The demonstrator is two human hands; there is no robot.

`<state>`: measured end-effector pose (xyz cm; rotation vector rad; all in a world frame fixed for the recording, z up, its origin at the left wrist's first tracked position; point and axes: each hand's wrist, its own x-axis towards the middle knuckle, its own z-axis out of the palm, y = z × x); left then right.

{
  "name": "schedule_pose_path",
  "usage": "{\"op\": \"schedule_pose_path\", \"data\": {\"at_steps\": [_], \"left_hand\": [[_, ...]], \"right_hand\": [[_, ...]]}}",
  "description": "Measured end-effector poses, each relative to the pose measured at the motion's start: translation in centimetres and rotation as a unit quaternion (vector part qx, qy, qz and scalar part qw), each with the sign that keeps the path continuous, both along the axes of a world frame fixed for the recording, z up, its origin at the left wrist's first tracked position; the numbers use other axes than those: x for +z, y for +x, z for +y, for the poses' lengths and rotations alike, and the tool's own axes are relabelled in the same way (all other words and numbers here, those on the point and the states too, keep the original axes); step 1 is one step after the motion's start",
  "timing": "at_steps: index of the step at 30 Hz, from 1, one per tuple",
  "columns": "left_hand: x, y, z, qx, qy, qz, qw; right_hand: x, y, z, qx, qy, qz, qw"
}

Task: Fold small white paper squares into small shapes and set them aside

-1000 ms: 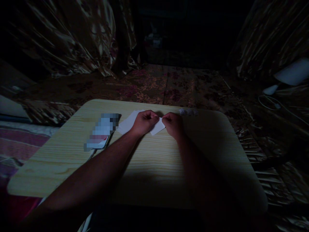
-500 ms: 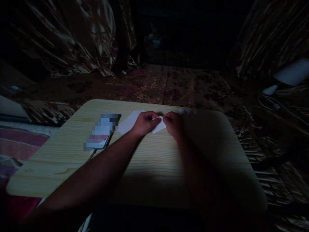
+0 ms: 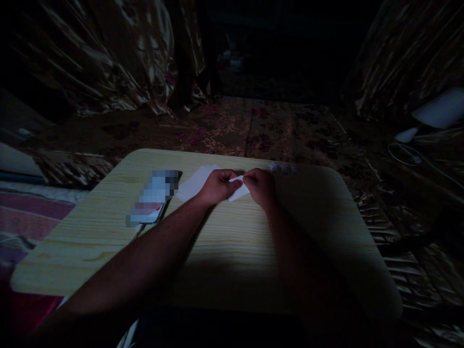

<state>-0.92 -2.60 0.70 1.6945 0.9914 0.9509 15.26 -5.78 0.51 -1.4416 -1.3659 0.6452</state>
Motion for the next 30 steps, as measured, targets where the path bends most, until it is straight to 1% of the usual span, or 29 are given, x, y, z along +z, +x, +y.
{"op": "schedule_pose_path", "data": {"at_steps": [5,9,14,23,30], "left_hand": [[0.0,-0.06,0.01,-0.012,0.0,0.004,1.0],[0.09,-0.07,-0.06,-0.011,0.002,0.002,1.0],[0.1,-0.09,-0.08,-0.026,-0.002,-0.001,1.0],[-0.12,-0.09,-0.02,-0.03,0.0,0.001,1.0],[0.12,-0.08,-0.13,-0.026,0.008,0.013,1.0]], "right_hand": [[0.16,-0.05,-0.11,-0.001,-0.006,-0.022,1.0],[0.42,-0.08,-0.2,0.003,-0.013,-0.014,1.0],[0.28,-0.1,-0.21,0.001,-0.015,-0.02,1.0],[0.37,-0.1,-0.24,0.006,-0.011,-0.027,1.0],[0.34,-0.13,-0.3,0.009,0.002,-0.034,0.999]]}}
